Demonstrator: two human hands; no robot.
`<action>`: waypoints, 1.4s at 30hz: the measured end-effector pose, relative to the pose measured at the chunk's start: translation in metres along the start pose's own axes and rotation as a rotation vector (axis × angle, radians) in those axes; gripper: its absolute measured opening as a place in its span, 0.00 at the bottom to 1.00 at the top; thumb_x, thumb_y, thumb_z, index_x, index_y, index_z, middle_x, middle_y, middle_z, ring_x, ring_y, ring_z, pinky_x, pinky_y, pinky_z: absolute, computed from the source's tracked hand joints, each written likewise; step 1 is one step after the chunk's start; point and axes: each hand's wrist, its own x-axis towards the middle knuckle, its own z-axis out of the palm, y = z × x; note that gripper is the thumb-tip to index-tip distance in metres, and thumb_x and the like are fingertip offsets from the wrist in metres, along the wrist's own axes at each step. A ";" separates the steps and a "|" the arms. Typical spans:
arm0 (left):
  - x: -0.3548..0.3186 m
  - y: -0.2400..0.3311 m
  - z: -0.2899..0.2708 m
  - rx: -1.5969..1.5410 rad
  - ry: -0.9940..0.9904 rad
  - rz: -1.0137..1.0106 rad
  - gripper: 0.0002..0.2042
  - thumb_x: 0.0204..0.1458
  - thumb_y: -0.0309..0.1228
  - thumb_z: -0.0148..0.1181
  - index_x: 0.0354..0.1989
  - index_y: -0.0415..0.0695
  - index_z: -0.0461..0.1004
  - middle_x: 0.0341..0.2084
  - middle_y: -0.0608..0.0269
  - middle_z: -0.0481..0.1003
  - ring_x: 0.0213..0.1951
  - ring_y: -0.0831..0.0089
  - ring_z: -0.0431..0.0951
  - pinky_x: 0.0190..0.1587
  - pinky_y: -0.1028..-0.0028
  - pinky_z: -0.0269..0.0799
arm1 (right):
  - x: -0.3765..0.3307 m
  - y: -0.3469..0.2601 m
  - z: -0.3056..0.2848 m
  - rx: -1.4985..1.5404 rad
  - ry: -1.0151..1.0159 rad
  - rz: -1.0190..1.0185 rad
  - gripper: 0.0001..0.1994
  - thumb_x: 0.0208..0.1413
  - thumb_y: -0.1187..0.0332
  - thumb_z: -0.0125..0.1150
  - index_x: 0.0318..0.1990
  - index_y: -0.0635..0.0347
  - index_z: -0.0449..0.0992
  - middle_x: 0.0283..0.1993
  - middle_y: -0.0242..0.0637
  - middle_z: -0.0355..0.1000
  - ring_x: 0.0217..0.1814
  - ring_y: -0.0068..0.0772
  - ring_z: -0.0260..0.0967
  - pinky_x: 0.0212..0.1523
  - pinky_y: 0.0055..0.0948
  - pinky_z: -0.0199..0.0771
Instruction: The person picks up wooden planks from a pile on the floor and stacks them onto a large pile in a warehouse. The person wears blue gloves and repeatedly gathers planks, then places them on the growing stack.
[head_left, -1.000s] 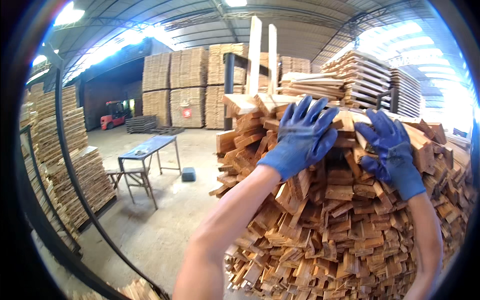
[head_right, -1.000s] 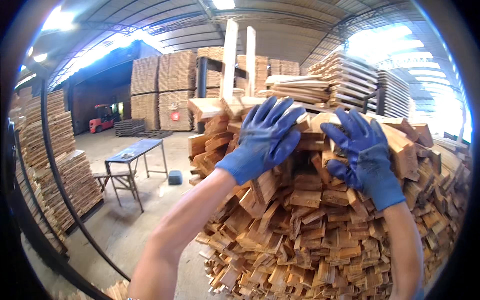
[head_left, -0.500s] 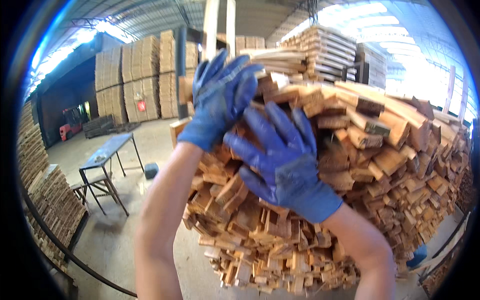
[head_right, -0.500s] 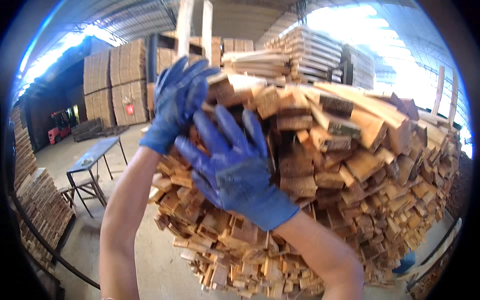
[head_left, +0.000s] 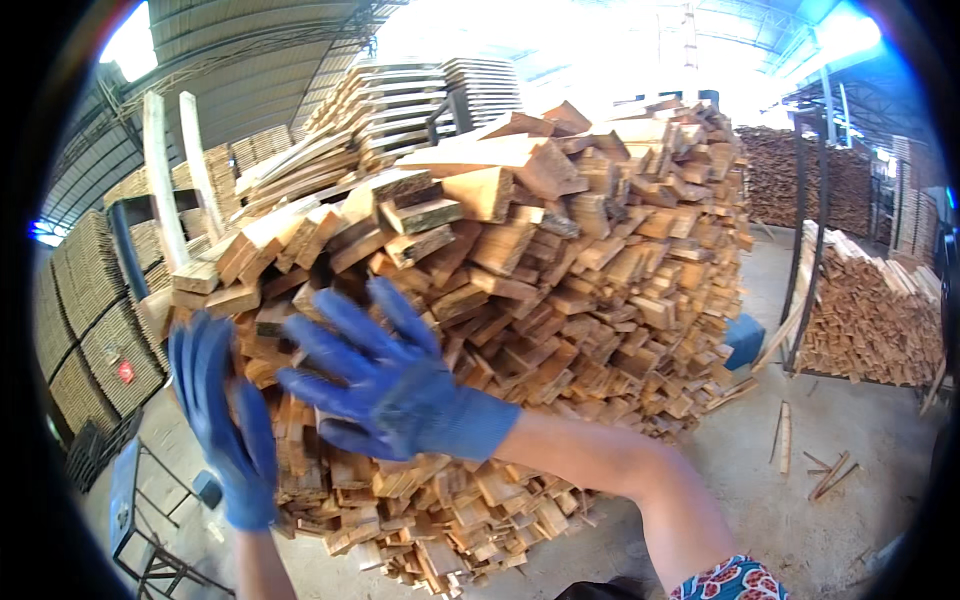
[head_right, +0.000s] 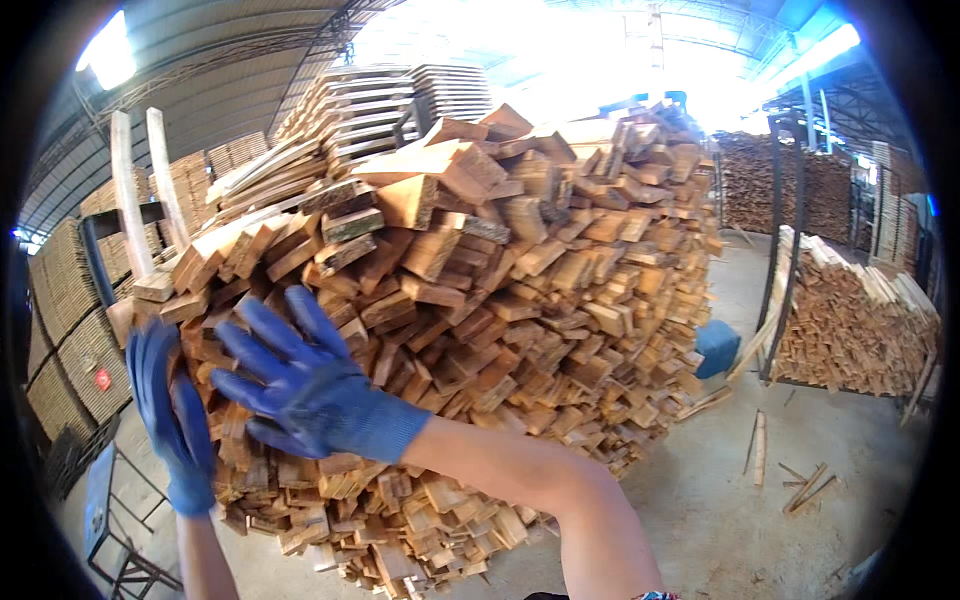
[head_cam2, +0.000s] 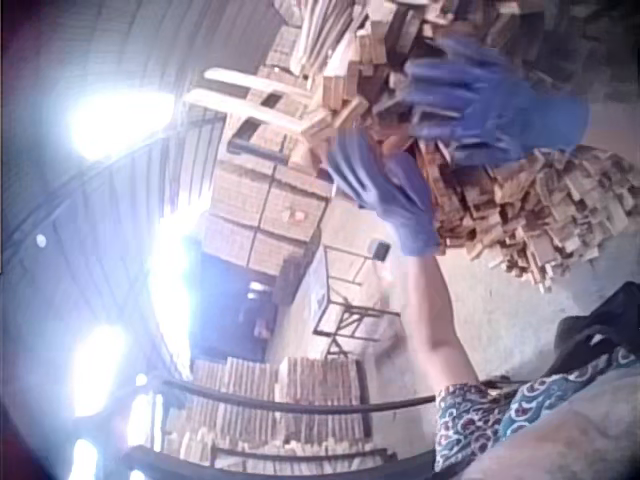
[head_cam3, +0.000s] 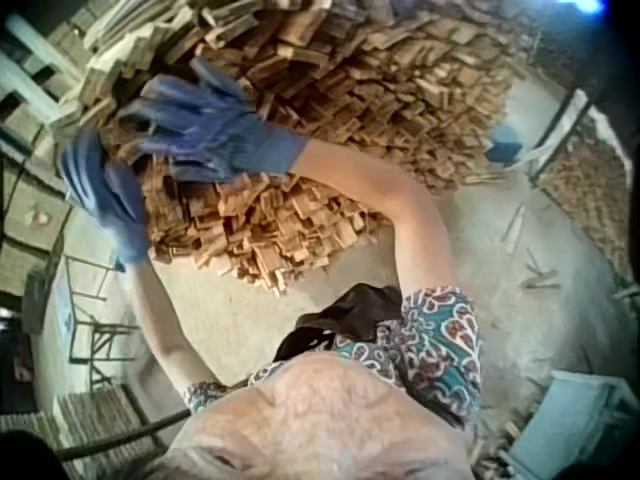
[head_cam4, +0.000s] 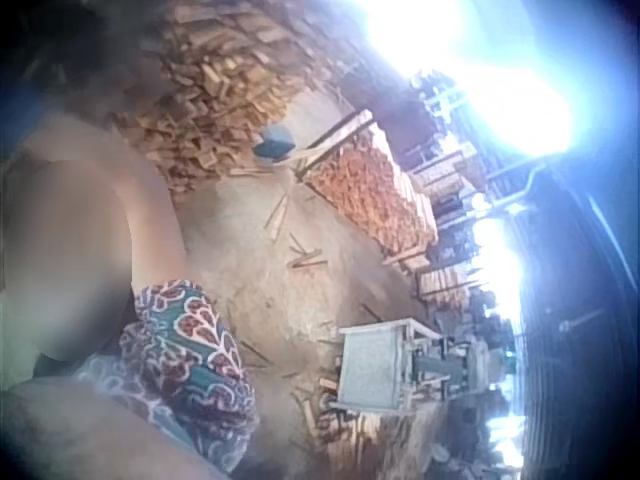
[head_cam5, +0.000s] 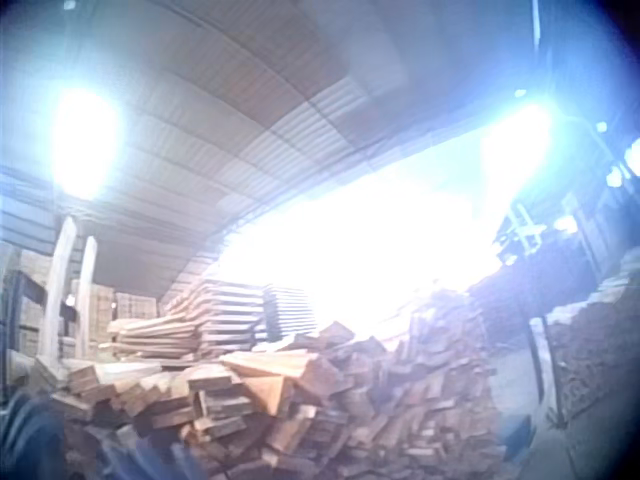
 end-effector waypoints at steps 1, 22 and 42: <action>-0.021 0.013 0.001 0.033 -0.066 0.010 0.21 0.59 0.41 0.42 0.55 0.44 0.69 0.58 0.48 0.63 0.64 0.48 0.54 0.65 0.52 0.45 | -0.015 0.010 -0.002 -0.038 0.020 0.063 0.25 0.56 0.45 0.43 0.61 0.37 0.64 0.71 0.36 0.47 0.74 0.44 0.35 0.69 0.57 0.24; -0.011 0.093 0.038 0.180 -0.082 0.024 0.22 0.54 0.35 0.49 0.59 0.48 0.65 0.63 0.49 0.57 0.65 0.48 0.51 0.65 0.54 0.44 | -0.039 0.065 -0.039 -0.167 0.254 0.054 0.26 0.54 0.45 0.45 0.53 0.49 0.72 0.65 0.45 0.56 0.70 0.50 0.44 0.67 0.61 0.31; 0.035 0.049 0.171 0.228 0.141 0.200 0.22 0.58 0.35 0.46 0.60 0.40 0.62 0.58 0.53 0.64 0.61 0.56 0.61 0.62 0.59 0.53 | -0.021 0.180 -0.003 -0.141 0.387 -0.031 0.27 0.43 0.45 0.56 0.45 0.57 0.77 0.60 0.46 0.62 0.71 0.58 0.39 0.65 0.68 0.29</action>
